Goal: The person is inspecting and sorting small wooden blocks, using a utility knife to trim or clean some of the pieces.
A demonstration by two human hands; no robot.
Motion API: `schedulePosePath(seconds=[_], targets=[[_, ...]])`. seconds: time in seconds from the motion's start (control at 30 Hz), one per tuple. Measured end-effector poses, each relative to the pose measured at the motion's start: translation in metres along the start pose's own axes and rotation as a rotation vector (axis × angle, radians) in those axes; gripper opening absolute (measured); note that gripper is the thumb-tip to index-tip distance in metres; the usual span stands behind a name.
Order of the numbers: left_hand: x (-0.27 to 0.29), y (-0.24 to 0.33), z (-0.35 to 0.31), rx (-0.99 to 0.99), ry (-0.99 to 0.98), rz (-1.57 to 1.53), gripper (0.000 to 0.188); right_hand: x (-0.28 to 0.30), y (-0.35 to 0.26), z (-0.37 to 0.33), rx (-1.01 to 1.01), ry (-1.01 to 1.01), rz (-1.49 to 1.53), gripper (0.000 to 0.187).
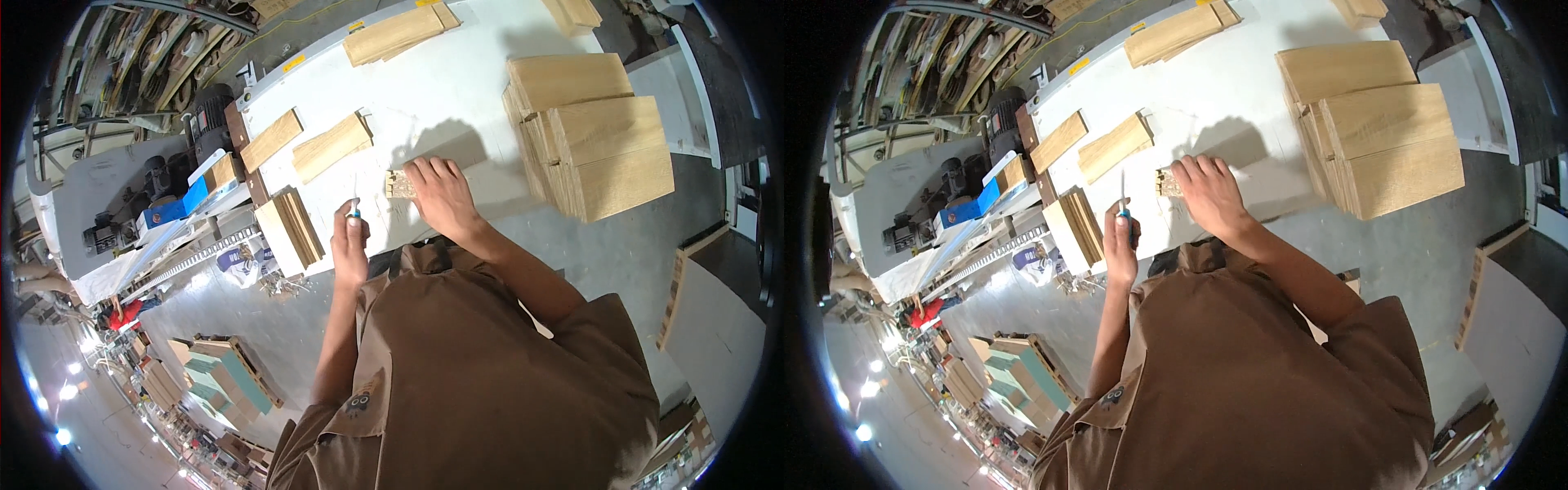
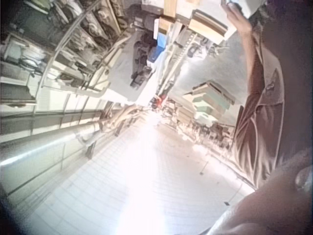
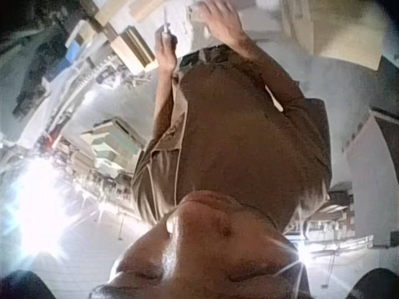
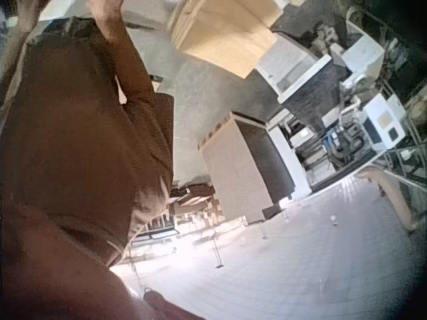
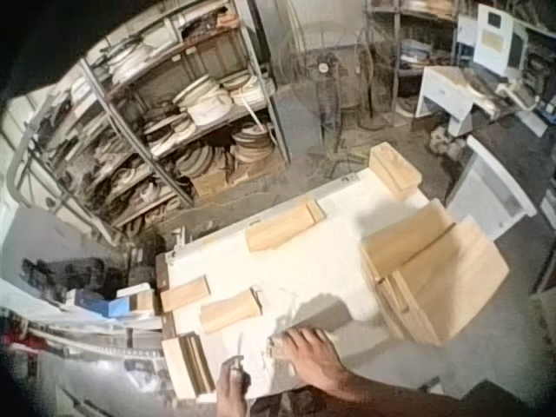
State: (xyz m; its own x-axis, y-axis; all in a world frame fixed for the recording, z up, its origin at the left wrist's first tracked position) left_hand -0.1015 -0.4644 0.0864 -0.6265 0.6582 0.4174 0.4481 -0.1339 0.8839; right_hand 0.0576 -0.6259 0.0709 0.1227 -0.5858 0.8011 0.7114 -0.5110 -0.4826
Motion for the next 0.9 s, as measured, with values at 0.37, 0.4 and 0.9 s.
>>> schedulePosePath(seconds=[0.37,0.4,0.9], targets=[[-0.021,0.02,-0.029,-0.403,-0.027,0.65,0.045,0.004,-0.001,0.004,0.01,0.031,-0.012,0.044],[-0.021,0.021,-0.027,-0.39,-0.014,0.655,0.046,0.003,-0.001,0.005,0.016,0.037,-0.023,0.045],[-0.022,0.011,-0.01,-0.538,0.011,0.787,0.053,0.003,0.005,0.014,-0.018,-0.015,0.025,0.054]])
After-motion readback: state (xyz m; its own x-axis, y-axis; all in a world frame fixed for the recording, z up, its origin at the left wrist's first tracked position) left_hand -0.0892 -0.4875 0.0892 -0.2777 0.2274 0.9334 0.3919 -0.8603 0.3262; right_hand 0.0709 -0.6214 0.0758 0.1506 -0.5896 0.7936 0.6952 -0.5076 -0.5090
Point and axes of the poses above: each hand's wrist, its own z-axis towards the middle knuckle, its own x-axis out of the back of the hand, y = z × x, the point moved 5 cm from there along z, towards the middle knuckle, and after that the axes turned 15 degrees about y, right-handed, at the moved point
